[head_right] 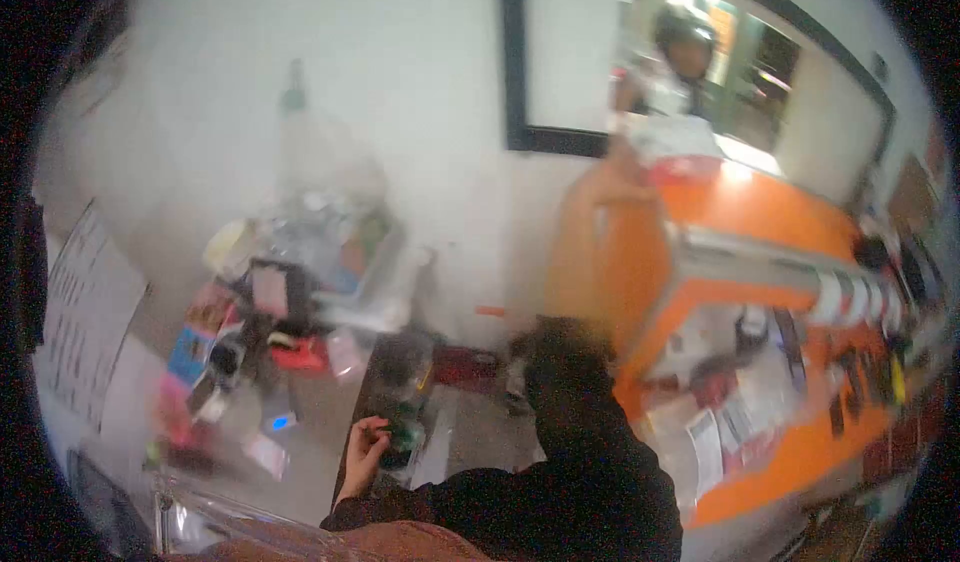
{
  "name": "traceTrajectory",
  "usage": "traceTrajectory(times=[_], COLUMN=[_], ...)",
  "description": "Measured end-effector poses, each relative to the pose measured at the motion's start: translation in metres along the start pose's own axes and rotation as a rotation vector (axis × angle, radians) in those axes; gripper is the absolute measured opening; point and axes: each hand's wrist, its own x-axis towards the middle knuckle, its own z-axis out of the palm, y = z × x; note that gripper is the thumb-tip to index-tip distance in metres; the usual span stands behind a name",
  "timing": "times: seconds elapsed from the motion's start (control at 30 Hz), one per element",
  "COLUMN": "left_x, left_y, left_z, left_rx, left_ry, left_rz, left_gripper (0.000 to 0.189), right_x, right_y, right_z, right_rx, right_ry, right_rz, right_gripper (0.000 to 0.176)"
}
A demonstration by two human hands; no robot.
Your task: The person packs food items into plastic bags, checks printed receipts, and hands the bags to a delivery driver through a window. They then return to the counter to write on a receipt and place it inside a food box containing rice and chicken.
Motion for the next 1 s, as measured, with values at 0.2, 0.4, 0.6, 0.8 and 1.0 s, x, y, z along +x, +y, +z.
traceTrajectory(times=[0.2,0.4,0.6,0.8,1.0], left_x=[-0.071,-0.181,-0.39,-0.617,-0.715], left_y=[-0.006,0.024,0.004,-0.001,-0.027], left_z=[-0.028,-0.068,-0.102,-0.066,-0.079], left_rx=[0.125,0.234,0.354,0.039,0.166], left_ry=[0.248,0.411,0.754,1.262,1.613], left_rz=[-0.113,-0.225,-0.325,-0.573,-0.591], left_gripper=[0.026,0.03,0.042,0.041,0.04], right_x=[-0.096,-0.252,-0.214,-0.252,-0.279], right_y=[0.041,-0.003,-0.264,-0.4,-0.539], right_z=[-0.12,-0.555,-0.734,-0.893,-1.014], right_rx=[0.086,-0.1,0.705,0.866,0.179], right_ry=[-0.494,-2.35,-3.791,-3.675,-3.986], right_rz=[0.364,0.857,0.118,0.335,0.981], right_gripper=[0.038,0.018,0.016,0.028,0.038])
